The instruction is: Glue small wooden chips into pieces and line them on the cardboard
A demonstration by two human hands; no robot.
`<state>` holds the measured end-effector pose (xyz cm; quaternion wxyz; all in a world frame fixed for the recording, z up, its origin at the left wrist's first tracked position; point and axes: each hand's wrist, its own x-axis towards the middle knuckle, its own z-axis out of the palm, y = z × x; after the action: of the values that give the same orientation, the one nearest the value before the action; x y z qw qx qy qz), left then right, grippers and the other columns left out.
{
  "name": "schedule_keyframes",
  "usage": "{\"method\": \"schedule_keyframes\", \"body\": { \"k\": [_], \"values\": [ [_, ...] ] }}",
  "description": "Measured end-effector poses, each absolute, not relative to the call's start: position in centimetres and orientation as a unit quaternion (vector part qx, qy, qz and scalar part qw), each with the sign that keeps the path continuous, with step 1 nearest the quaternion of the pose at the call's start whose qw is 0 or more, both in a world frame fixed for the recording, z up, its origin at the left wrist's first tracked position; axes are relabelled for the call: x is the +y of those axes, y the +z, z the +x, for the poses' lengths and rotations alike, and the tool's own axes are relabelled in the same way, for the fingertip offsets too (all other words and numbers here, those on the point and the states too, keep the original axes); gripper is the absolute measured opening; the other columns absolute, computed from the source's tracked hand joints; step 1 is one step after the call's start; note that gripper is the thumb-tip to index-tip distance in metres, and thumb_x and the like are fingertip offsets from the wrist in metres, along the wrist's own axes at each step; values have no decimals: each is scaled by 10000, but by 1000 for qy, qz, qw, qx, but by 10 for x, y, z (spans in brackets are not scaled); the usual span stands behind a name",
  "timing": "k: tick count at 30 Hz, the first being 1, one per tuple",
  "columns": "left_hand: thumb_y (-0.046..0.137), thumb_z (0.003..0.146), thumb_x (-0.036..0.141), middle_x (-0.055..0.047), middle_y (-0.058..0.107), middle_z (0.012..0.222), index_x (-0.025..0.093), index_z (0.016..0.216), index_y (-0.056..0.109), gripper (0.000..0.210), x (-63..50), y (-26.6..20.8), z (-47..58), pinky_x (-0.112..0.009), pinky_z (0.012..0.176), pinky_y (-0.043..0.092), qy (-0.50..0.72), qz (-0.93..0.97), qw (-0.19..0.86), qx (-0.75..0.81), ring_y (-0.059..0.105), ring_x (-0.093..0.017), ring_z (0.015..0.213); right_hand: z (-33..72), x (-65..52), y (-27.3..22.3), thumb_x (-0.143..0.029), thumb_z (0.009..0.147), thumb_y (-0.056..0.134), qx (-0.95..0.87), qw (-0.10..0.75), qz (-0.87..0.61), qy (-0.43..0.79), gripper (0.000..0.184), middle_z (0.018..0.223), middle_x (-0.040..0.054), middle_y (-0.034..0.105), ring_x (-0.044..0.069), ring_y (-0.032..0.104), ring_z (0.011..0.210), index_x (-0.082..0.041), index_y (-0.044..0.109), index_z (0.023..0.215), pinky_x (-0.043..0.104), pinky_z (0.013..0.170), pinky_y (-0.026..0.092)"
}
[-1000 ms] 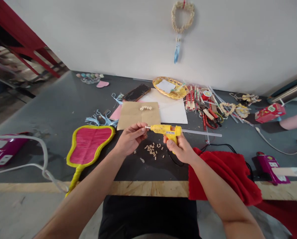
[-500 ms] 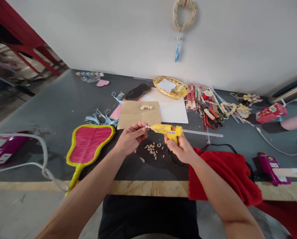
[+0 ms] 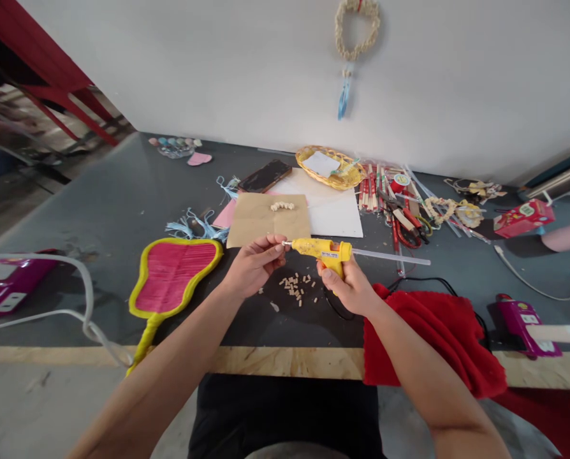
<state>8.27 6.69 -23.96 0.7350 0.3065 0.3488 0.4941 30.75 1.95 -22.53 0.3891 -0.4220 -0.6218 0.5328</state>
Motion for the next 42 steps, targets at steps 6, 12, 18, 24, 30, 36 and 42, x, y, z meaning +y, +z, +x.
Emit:
{"method": "schedule_keyframes", "body": {
  "k": [6, 12, 18, 24, 30, 36, 42],
  "values": [
    [865, 645, 243, -22, 714, 774, 160, 861, 752, 257, 67, -238, 82, -172, 569, 462, 496, 301, 736, 348, 551, -56, 588, 308, 20, -225, -563, 918, 535, -623, 382, -428, 532, 378, 698, -6, 492, 109, 448, 599, -186, 557, 918, 262, 549, 361],
    [864, 652, 256, -20, 709, 772, 160, 856, 751, 252, 67, -238, 82, -166, 563, 449, 498, 310, 732, 347, 540, -53, 586, 308, 20, -227, -566, 913, 540, -619, 383, -429, 535, 390, 712, -5, 488, 101, 438, 593, -177, 562, 905, 255, 546, 356],
    [878, 627, 266, -22, 709, 759, 159, 853, 759, 277, 67, -238, 83, -171, 550, 432, 500, 305, 729, 355, 529, -52, 574, 309, 20, -229, -553, 916, 541, -622, 383, -431, 530, 378, 759, 6, 500, 100, 452, 612, -176, 568, 922, 255, 564, 369],
    [878, 621, 265, -17, 694, 738, 154, 851, 760, 281, 67, -238, 83, -173, 545, 421, 503, 310, 723, 357, 523, -53, 576, 310, 19, -228, -558, 921, 529, -632, 366, -436, 526, 385, 697, -8, 489, 102, 439, 592, -176, 574, 911, 254, 556, 355],
    [887, 604, 277, -18, 697, 742, 157, 846, 765, 296, 67, -237, 84, -172, 542, 419, 505, 312, 718, 363, 515, -52, 574, 309, 20, -226, -565, 916, 531, -628, 371, -436, 527, 387, 691, -10, 491, 101, 435, 576, -181, 576, 901, 258, 547, 352],
    [888, 603, 282, -21, 705, 738, 159, 836, 766, 290, 67, -237, 83, -170, 537, 410, 507, 317, 711, 371, 519, -52, 571, 309, 20, -227, -556, 914, 543, -623, 374, -439, 529, 375, 700, -10, 493, 101, 435, 581, -183, 582, 912, 262, 553, 364],
    [883, 611, 291, -21, 712, 744, 157, 831, 760, 286, 67, -235, 84, -171, 544, 416, 509, 327, 703, 374, 523, -52, 572, 310, 23, -230, -517, 912, 572, -597, 419, -426, 536, 337, 696, -17, 499, 95, 450, 576, -182, 592, 936, 258, 554, 390]
  ]
}}
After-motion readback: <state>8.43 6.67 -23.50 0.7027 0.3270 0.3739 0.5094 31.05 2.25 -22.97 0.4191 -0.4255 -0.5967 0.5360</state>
